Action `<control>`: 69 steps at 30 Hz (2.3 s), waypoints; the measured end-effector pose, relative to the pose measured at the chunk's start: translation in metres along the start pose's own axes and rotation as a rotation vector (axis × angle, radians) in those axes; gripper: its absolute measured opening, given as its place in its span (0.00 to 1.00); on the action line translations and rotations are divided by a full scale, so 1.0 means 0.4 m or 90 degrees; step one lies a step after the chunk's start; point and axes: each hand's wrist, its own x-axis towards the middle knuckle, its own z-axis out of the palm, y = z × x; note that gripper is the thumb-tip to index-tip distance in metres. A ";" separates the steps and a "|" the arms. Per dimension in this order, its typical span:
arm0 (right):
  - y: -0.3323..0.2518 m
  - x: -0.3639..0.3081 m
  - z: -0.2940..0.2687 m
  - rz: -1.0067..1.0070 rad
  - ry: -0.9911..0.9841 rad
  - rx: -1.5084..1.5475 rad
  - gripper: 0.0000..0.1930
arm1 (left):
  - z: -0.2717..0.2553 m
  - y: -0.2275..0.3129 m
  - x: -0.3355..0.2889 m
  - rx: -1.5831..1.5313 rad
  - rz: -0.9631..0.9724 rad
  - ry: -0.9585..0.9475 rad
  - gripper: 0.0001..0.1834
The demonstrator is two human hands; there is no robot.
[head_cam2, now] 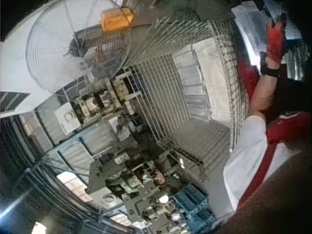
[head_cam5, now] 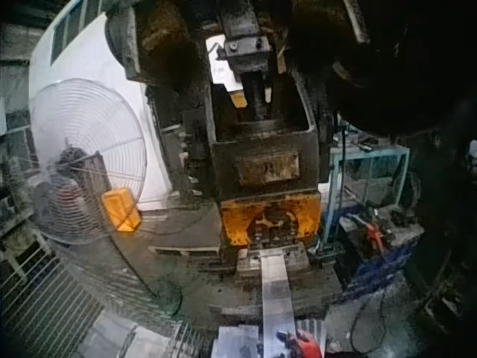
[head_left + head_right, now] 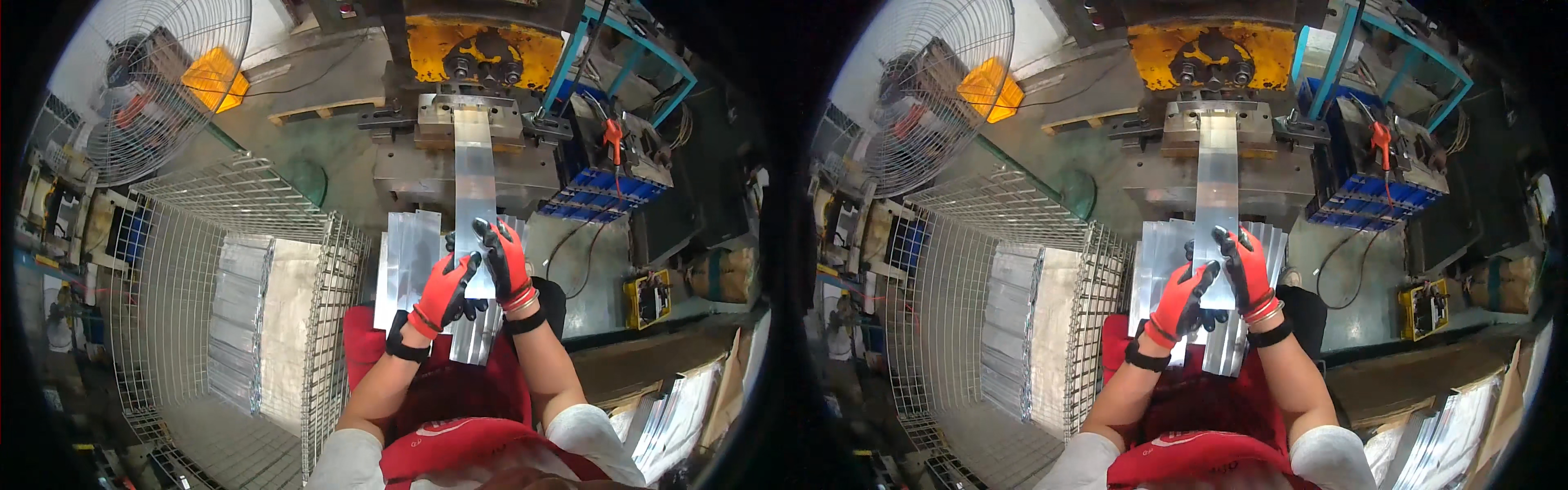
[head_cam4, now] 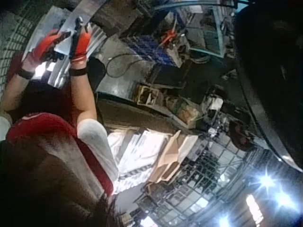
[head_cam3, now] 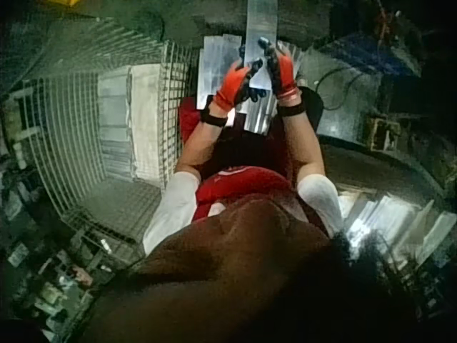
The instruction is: Manually feed metal strips into a press machine to bend them and stack the finished parts.
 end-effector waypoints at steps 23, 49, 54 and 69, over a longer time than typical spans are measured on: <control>0.003 0.007 0.025 0.287 0.054 0.392 0.11 | -0.022 -0.040 -0.006 -0.076 0.059 -0.087 0.14; -0.070 -0.011 -0.115 0.287 -0.105 0.114 0.08 | -0.126 -0.047 -0.163 0.342 0.274 0.145 0.26; -0.013 0.095 -0.047 0.215 0.034 0.173 0.18 | -0.066 -0.161 -0.087 0.163 0.225 -0.118 0.21; 0.154 0.214 0.025 0.343 0.102 0.178 0.16 | -0.034 -0.075 0.003 -0.112 0.246 -0.241 0.22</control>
